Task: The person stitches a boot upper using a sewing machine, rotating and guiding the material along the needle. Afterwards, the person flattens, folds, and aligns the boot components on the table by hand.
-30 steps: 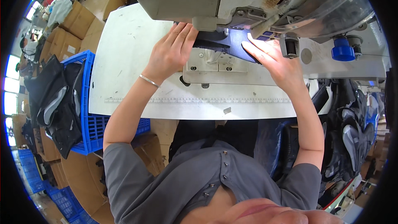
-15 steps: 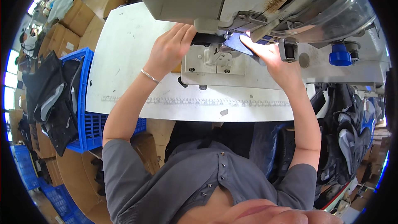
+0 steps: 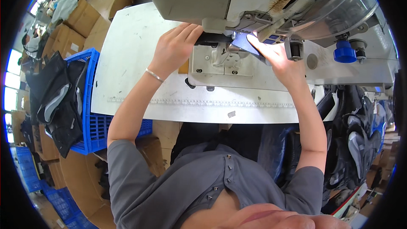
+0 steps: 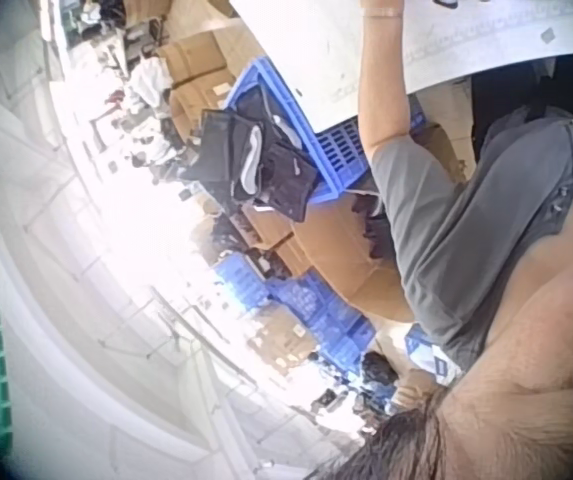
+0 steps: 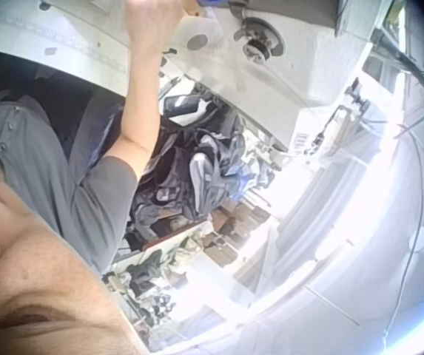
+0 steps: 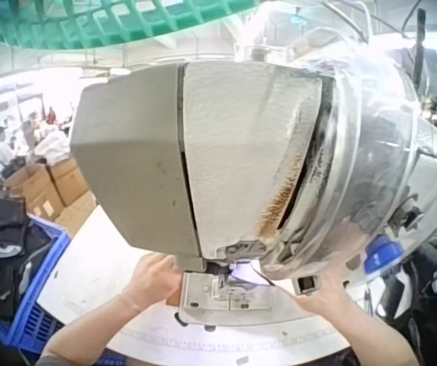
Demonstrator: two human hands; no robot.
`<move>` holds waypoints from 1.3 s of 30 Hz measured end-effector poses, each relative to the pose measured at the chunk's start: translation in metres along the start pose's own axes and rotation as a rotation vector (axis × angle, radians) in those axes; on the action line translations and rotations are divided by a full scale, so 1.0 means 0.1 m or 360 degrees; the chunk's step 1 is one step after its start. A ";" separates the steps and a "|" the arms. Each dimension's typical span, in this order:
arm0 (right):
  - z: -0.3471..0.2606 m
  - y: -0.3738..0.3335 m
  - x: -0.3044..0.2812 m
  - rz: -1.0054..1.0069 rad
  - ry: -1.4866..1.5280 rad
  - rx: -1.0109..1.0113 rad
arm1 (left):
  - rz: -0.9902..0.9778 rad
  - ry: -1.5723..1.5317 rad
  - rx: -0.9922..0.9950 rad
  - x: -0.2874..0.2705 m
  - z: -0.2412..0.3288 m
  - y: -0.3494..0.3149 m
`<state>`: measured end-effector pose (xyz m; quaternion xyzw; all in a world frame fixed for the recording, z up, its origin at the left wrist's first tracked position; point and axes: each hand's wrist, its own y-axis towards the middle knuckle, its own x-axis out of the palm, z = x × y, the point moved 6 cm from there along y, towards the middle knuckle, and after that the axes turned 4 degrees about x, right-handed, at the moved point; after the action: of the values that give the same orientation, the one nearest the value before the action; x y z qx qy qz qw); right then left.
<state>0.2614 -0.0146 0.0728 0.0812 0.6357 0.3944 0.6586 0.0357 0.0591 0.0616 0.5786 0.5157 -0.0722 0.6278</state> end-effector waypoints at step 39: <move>0.10 -0.07 0.31 -0.0259 0.1436 0.1127 | -0.0096 -0.1071 -0.0024 -1.04 1.41 -0.47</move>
<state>0.2693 0.0037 0.0458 0.0711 0.9510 0.1014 0.2833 0.0348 -0.1215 0.0788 0.5021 0.2970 -0.2740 0.7646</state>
